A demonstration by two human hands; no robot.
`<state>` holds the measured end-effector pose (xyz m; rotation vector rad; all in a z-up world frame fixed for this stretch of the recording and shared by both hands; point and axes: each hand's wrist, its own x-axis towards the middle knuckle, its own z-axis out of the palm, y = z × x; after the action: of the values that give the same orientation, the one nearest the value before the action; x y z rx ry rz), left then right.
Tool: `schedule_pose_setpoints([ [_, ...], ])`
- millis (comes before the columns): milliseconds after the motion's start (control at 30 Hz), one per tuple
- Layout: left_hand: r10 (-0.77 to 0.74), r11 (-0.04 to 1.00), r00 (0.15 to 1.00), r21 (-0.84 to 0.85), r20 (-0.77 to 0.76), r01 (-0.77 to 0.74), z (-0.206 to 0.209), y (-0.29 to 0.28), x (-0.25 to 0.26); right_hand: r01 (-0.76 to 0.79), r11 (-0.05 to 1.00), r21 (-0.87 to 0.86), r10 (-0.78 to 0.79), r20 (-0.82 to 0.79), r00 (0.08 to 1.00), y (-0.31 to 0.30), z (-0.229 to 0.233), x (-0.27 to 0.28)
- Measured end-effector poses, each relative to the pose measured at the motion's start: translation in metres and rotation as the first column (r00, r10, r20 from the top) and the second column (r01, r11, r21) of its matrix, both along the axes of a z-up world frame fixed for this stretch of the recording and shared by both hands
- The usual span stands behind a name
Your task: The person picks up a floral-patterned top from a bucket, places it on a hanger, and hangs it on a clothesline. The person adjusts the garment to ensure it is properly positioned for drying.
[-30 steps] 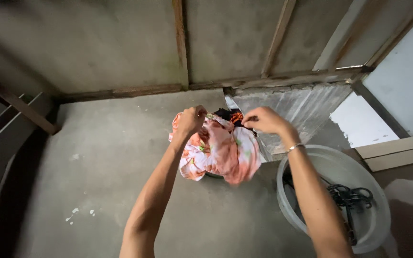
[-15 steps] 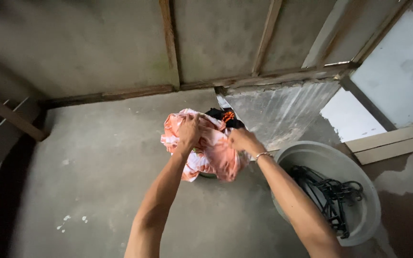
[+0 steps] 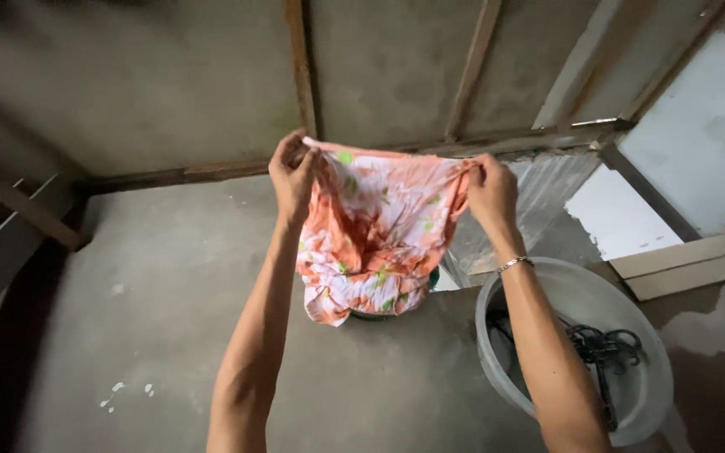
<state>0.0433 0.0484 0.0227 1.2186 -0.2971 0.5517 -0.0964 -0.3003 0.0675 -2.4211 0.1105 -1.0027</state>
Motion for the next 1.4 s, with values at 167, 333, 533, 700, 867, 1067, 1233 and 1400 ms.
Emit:
schedule_pose_setpoints([
  [167,-0.005,0.994,0.996,0.104,-0.090,0.014,0.043,0.021,-0.050,-0.280,0.940,0.194,0.305,-0.110,0.946,0.054,0.025,-0.033],
  [333,0.154,0.924,0.960,0.378,-0.235,-0.056,-0.015,0.030,-0.023,-0.706,0.639,0.306,0.673,-0.667,0.319,0.095,0.028,-0.049],
  [533,-0.236,0.933,0.934,0.207,-0.268,0.295,0.023,0.008,-0.070,-0.563,0.821,0.099,0.528,-0.506,0.681,0.115,0.001,-0.022],
  [700,-0.508,0.769,0.838,0.334,-0.198,0.545,0.039,-0.020,-0.098,-0.557,0.783,0.277,0.618,-0.254,0.744,0.146,-0.004,-0.015],
  [867,-0.244,0.750,0.951,0.584,-0.191,0.310,0.018,-0.040,-0.096,-0.475,0.844,0.248,0.493,-0.011,0.870,0.132,-0.036,0.018],
  [1067,-0.192,0.580,0.966,0.774,-0.173,0.254,0.016,-0.036,-0.127,-0.398,0.849,0.349,0.399,0.073,0.914,0.118,-0.025,0.022],
  [1233,-0.033,0.189,0.984,0.965,-0.176,0.179,-0.015,-0.032,-0.142,-0.314,0.841,0.440,0.299,0.105,0.948,0.116,-0.011,0.018],
  [1400,0.074,0.059,0.929,0.931,-0.363,0.359,-0.045,-0.029,-0.126,-0.134,0.953,0.272,0.168,-0.105,0.980,0.097,-0.035,0.024],
])
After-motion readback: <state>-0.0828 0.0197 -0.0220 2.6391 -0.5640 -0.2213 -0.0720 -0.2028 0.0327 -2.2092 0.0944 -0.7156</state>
